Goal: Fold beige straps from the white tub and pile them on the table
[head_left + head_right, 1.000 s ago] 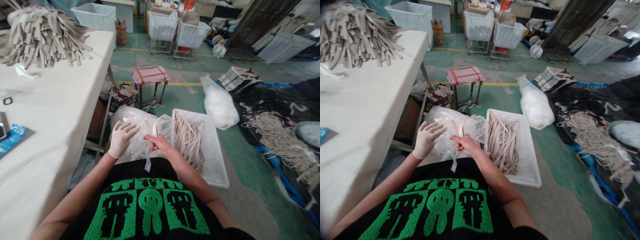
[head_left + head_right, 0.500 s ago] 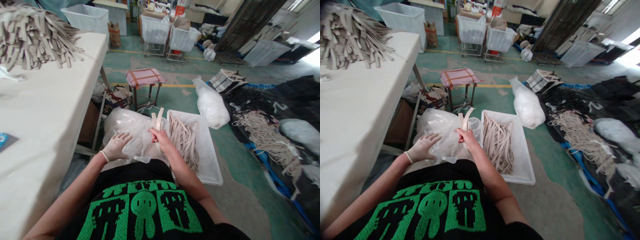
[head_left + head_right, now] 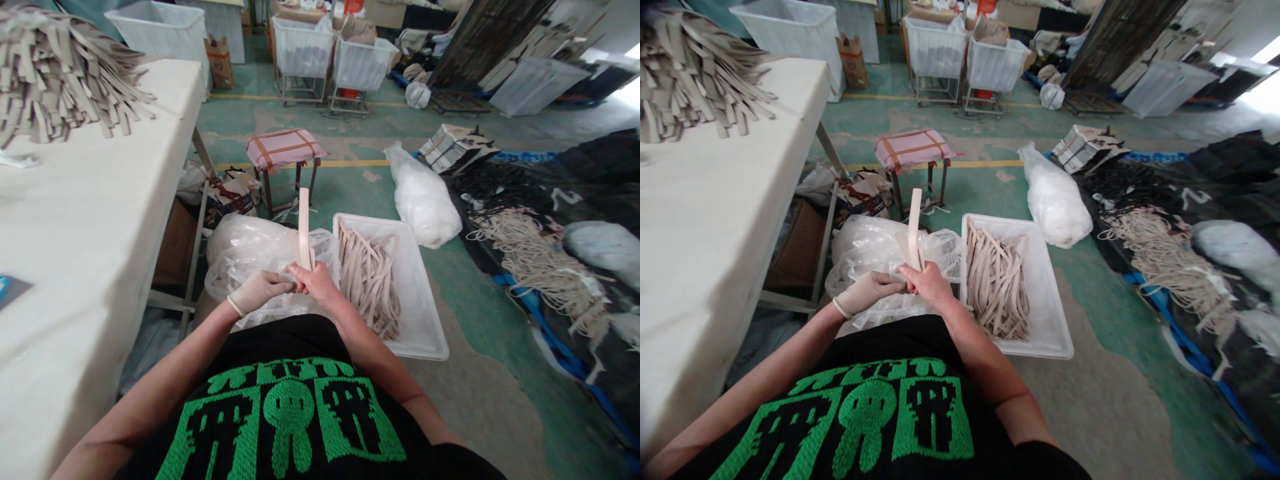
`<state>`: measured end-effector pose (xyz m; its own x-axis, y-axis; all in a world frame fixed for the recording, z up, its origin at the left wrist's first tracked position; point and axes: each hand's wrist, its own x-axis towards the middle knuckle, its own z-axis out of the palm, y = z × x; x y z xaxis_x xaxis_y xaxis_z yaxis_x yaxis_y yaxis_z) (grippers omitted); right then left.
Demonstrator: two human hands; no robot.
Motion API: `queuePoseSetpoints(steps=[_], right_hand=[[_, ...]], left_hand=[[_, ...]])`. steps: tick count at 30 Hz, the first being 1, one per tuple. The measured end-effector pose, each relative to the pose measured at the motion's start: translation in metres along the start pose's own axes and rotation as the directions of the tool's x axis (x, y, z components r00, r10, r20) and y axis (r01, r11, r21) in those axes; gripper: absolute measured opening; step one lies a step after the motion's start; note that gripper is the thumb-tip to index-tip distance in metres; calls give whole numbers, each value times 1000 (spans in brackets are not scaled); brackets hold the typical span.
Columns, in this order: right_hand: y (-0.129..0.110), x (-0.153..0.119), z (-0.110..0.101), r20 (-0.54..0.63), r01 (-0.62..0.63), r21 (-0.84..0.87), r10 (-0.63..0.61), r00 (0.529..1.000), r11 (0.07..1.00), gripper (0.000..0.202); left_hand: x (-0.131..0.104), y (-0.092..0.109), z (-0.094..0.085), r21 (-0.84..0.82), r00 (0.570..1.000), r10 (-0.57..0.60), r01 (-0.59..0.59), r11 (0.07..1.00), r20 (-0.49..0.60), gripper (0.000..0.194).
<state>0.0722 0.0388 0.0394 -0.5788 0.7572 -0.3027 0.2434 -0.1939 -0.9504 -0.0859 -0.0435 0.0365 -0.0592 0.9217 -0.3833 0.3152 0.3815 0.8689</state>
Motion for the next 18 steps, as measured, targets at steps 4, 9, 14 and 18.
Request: queuePoseSetpoints(steps=[4,9,14,18], right_hand=[[1,-14,-10,16,57,7,-57,998,998,44],[7,-54,-24,143,57,-63,-47,989,996,49],[15,-78,-18,277,19,-135,19,961,991,49],[17,-73,-9,264,13,-192,39,964,981,46]], left_hand=[[9,-6,4,-527,988,-124,56,848,-94,29],[9,-2,-6,-881,945,-293,9,473,-148,23],[6,11,-6,-939,919,-383,43,341,-97,23],[1,18,-3,-940,926,-371,63,336,-71,22]])
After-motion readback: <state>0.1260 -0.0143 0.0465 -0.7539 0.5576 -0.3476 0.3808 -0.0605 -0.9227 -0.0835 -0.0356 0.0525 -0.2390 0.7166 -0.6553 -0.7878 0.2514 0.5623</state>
